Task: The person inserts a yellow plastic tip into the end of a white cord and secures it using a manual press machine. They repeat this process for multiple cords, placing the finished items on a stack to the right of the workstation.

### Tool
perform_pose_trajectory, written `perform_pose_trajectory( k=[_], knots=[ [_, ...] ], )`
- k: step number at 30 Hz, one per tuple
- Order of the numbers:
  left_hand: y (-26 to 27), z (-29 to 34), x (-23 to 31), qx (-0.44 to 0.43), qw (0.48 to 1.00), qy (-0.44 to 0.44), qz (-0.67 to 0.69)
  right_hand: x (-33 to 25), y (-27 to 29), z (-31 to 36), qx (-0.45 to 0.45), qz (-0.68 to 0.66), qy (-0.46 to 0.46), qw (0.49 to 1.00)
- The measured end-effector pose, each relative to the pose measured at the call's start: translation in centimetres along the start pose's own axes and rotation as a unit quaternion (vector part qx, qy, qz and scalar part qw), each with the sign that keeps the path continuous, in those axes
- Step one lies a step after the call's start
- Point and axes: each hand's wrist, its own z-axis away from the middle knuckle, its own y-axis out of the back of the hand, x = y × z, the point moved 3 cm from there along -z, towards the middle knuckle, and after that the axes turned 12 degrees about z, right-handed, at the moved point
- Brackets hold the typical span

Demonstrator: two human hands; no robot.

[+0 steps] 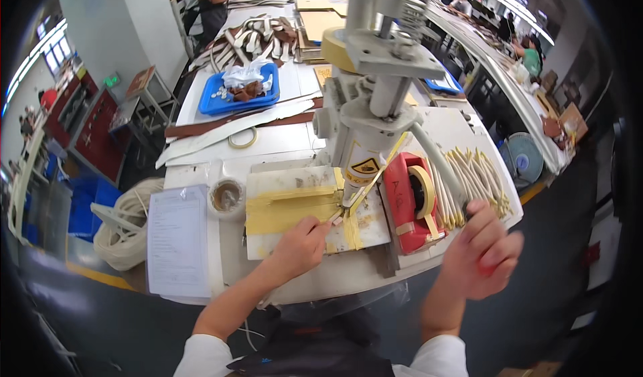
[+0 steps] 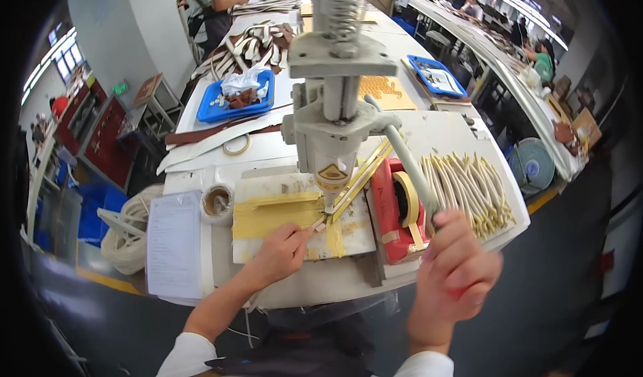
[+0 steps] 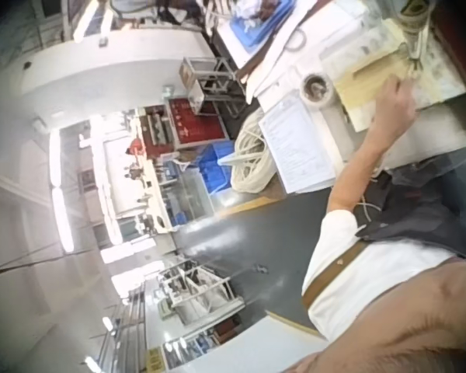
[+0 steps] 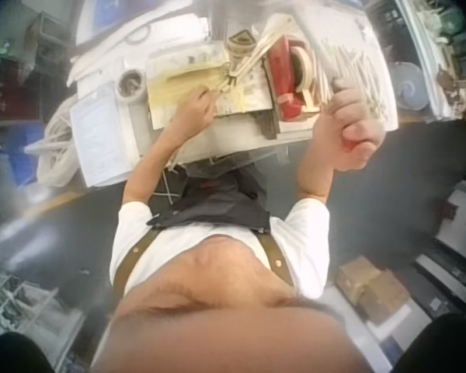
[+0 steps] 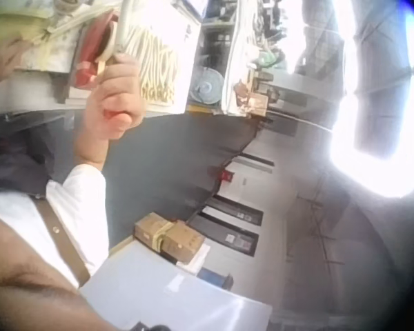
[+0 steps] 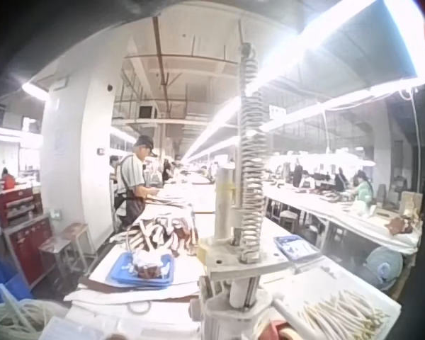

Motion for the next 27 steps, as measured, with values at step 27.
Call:
perform_pose_trajectory(
  k=[27],
  knots=[
    [0.7,0.1,-1.5,0.129,0.966,0.194,0.112,12.7,-4.7,9.4,-0.344,0.478,-0.195,0.784]
  ],
)
